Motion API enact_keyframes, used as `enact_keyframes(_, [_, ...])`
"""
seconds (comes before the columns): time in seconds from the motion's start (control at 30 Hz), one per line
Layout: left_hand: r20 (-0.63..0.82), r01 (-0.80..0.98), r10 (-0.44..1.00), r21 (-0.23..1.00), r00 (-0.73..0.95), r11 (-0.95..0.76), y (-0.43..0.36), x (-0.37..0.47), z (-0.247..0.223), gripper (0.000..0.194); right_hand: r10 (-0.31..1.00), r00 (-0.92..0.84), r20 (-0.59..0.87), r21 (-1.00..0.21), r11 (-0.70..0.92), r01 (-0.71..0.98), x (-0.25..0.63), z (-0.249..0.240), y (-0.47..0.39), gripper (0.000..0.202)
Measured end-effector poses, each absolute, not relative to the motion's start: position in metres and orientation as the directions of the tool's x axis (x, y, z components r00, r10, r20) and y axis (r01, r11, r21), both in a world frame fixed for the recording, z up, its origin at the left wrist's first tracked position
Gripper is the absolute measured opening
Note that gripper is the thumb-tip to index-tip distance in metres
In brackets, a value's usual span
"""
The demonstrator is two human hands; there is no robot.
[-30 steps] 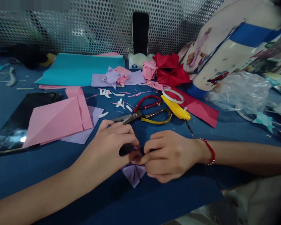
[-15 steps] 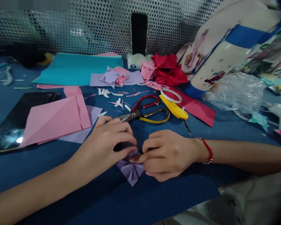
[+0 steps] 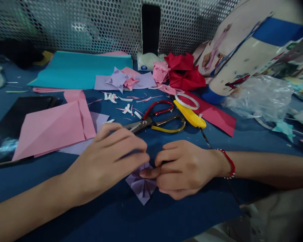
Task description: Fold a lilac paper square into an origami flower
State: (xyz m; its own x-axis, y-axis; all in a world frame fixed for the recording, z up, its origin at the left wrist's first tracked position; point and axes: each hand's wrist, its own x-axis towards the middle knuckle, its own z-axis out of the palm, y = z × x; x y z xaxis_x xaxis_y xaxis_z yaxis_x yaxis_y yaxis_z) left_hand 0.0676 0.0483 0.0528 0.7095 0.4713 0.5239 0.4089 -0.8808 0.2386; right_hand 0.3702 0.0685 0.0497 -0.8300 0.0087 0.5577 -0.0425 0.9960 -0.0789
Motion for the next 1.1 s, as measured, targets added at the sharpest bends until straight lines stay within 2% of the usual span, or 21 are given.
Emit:
enact_keyframes(0.1, [0.502, 0.329, 0.321, 0.075, 0.803, -0.941, 0.044, 0.06, 0.058, 0.038, -0.007, -0.833, 0.553, -0.065, 0.997, -0.052, 0.37, 0.052, 0.068, 0.036])
enact_keyframes(0.17, [0.479, 0.281, 0.262, 0.033, 0.838, -0.959, 0.044, 0.058, 0.061, 0.044, -0.009, -0.838, 0.546, -0.061, 0.997, -0.05, 0.371, 0.052, 0.068, 0.036])
enact_keyframes(0.33, [0.435, 0.308, 0.296, 0.044, 0.85, -0.95, 0.046, 0.058, 0.061, 0.052, 0.013, -0.844, 0.537, -0.113, 0.992, -0.057, 0.371, 0.048, 0.067, 0.034])
enact_keyframes(0.43, [0.42, 0.333, 0.35, 0.114, 0.837, -0.936, 0.045, 0.054, 0.055, 0.061, 0.022, -0.839, 0.544, -0.124, 0.991, -0.054, 0.371, 0.046, 0.067, 0.038])
enact_keyframes(0.57, [0.381, 0.378, 0.442, 0.233, 0.813, -0.896, 0.044, 0.047, 0.047, 0.052, 0.037, -0.839, 0.543, -0.141, 0.989, -0.048, 0.37, 0.045, 0.068, 0.041])
enact_keyframes(0.67, [0.354, 0.397, 0.468, 0.256, 0.81, -0.881, 0.042, 0.043, 0.046, 0.05, 0.052, -0.826, 0.562, -0.161, 0.986, -0.047, 0.368, 0.044, 0.068, 0.044])
enact_keyframes(0.77, [0.346, 0.417, 0.47, 0.22, 0.812, -0.882, 0.038, 0.039, 0.044, 0.056, 0.057, -0.813, 0.579, -0.17, 0.984, -0.052, 0.366, 0.043, 0.068, 0.048])
enact_keyframes(0.9, [0.293, 0.466, 0.465, 0.073, 0.835, -0.882, 0.032, 0.035, 0.038, 0.064, 0.066, -0.808, 0.585, -0.178, 0.983, -0.049, 0.365, 0.043, 0.069, 0.048])
enact_keyframes(0.97, [0.273, 0.472, 0.463, 0.036, 0.843, -0.881, 0.031, 0.035, 0.037, 0.06, 0.073, -0.807, 0.586, -0.178, 0.983, -0.041, 0.366, 0.044, 0.068, 0.05])
enact_keyframes(1.03, [0.289, 0.463, 0.457, 0.05, 0.841, -0.885, 0.033, 0.038, 0.037, 0.051, 0.076, -0.811, 0.58, -0.18, 0.983, -0.036, 0.366, 0.045, 0.068, 0.049])
enact_keyframes(1.1, [0.366, 0.458, 0.459, 0.095, 0.81, -0.884, 0.035, 0.043, 0.038, 0.046, 0.075, -0.815, 0.575, -0.177, 0.984, -0.035, 0.367, 0.045, 0.068, 0.049])
